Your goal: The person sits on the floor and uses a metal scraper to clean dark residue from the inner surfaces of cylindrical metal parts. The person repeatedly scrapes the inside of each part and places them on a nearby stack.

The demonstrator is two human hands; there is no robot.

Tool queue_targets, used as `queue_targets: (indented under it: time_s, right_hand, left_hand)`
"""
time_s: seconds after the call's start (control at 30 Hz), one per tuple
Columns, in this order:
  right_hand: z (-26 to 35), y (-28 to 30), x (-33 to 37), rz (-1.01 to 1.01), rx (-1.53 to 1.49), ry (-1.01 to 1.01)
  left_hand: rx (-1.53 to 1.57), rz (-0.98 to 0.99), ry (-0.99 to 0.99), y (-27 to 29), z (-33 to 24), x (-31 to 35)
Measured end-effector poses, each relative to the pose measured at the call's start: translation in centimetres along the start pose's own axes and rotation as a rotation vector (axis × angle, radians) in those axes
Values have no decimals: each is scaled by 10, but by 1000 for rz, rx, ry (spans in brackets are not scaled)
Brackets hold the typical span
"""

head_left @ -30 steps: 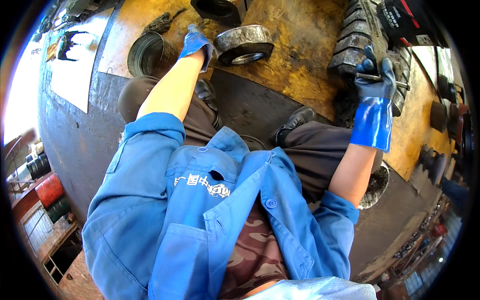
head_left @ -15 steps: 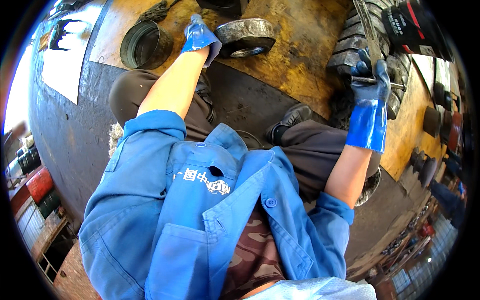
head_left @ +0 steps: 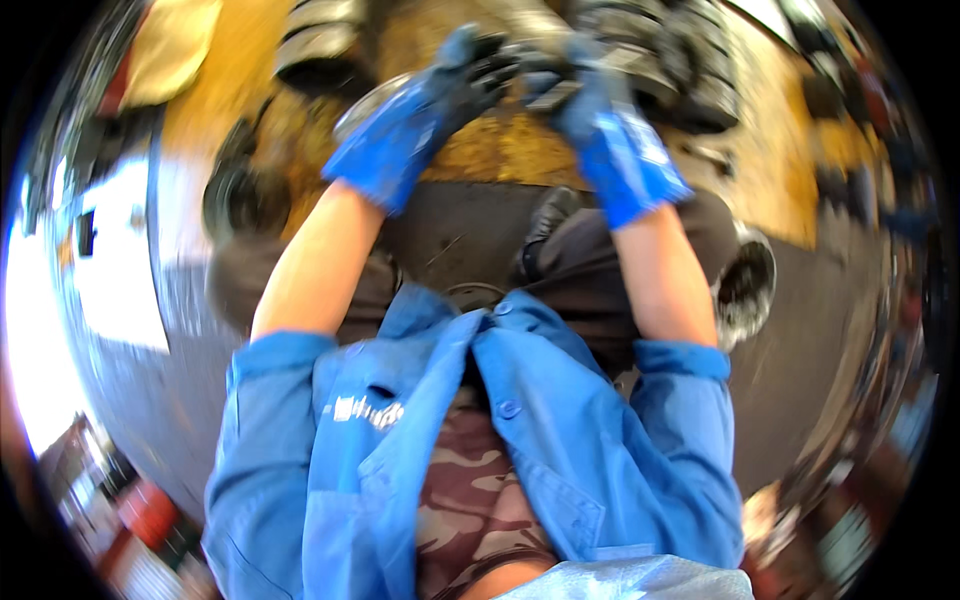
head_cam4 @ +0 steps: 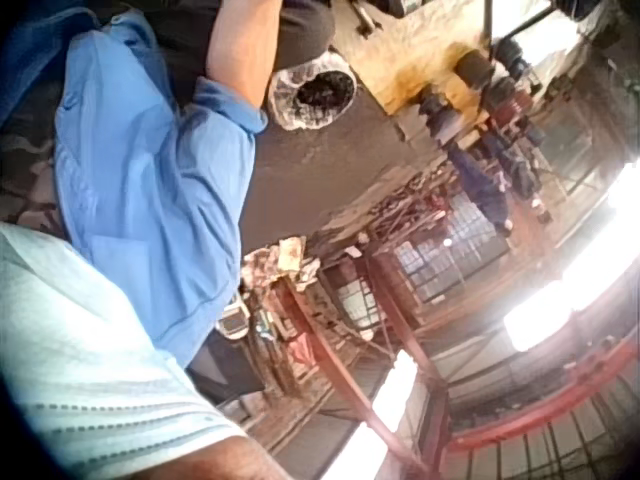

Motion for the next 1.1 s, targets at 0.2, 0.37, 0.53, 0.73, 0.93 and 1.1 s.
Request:
queue_targets:
  time_s: [0.2, 0.37, 0.53, 0.73, 0.93, 1.1]
  right_hand:
    - [-33, -30, 13, -5, 211, -155]
    - [43, -63, 69, 71, 1218, 225]
    - [146, -39, 145, 10, 615, 679]
    - [206, 118, 236, -551, 601, 500]
    - [37, 321, 338, -610, 1946, -127]
    - [-50, 453, 396, -1247, 2013, -431]
  left_hand:
    - [-44, -1, 68, -3, 14, 2]
    - [-26, -120, 70, 45, 7, -10]
    - [64, -249, 103, 96, 8, -30]
    - [202, -413, 135, 160, 20, -38]
    - [325, -530, 89, 218, 26, -28]
    - [519, -536, 17, 220, 50, -27]
Point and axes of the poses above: each hand's wrist, its own x-axis away from the middle knuckle, its own y-axis out of the back of the hand, z = x × y, the point moved 2 cm from there along -x, towards the middle knuckle, and after that the axes turned 9 degrees about -x, right-handed, at the moved point
